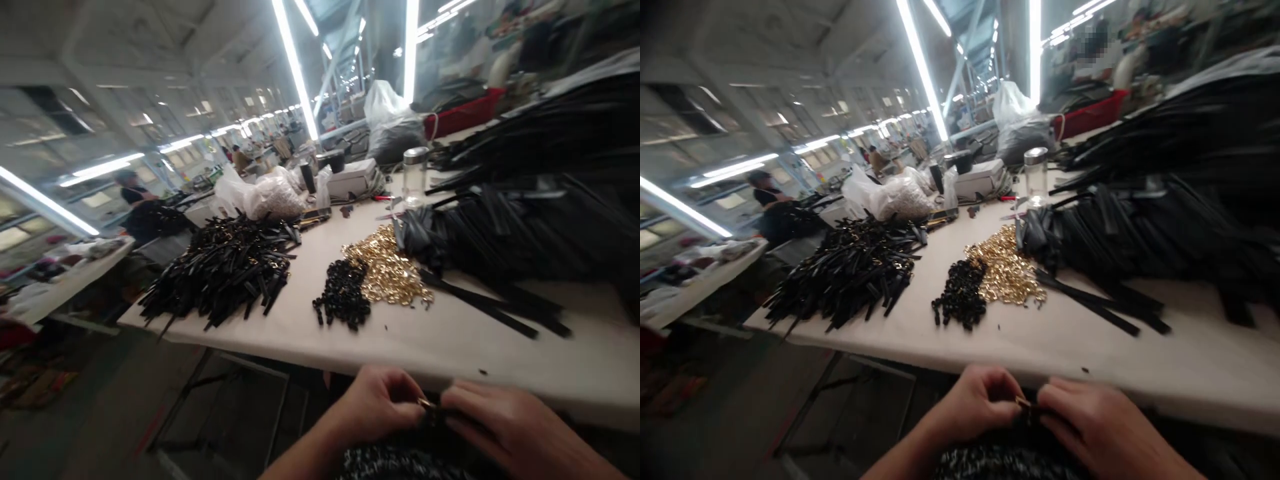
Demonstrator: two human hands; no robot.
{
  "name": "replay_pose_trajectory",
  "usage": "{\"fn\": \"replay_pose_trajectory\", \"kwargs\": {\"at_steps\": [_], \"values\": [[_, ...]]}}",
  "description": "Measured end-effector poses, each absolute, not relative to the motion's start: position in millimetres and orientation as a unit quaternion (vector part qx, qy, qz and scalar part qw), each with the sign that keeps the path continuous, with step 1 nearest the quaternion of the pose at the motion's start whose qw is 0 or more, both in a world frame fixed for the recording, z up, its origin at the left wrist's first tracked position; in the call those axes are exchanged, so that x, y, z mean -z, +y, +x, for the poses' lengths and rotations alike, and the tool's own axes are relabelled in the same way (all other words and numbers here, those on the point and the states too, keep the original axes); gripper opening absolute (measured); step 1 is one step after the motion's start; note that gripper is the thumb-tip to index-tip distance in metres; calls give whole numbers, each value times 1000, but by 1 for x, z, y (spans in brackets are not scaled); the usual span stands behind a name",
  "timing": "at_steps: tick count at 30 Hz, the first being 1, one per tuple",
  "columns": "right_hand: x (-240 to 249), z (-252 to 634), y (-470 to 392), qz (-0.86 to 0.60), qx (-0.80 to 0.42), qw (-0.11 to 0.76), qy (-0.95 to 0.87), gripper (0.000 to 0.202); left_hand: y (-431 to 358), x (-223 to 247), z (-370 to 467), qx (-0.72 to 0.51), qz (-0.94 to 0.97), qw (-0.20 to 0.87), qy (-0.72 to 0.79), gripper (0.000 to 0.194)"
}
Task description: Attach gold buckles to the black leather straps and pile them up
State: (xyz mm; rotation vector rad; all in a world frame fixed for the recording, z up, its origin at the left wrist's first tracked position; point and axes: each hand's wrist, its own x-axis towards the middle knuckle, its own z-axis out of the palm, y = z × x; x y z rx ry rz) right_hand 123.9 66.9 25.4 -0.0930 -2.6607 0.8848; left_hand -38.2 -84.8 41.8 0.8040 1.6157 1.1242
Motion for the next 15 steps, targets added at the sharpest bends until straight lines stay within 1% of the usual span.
{"fn": "replay_pose_trajectory", "kwargs": {"at_steps": [1,3,4,6,8,10,12,14,15], "values": [[-36,120,71,-22,-255,158,-954,14,-81,-41,-40,-457,347,475,667,19],[-53,111,79,4,-168,169,-971,21,-72,-38,-43,-471,362,460,660,11],[-60,106,82,19,-148,174,-973,19,-66,-37,-44,-490,354,455,653,8],[-66,100,86,10,-136,234,-963,17,-57,-35,-47,-543,309,453,635,5],[-65,100,84,-53,-166,300,-938,13,-49,-33,-47,-599,249,462,605,9],[-58,103,78,-132,-231,333,-905,9,-42,-32,-45,-647,198,468,569,12],[-49,105,70,-175,-307,325,-877,19,-38,-31,-40,-674,167,475,541,14],[-41,106,64,-176,-372,316,-855,26,-34,-31,-33,-682,151,487,525,16],[-37,105,61,-171,-401,325,-839,27,-33,-31,-30,-683,146,492,519,17]]}}
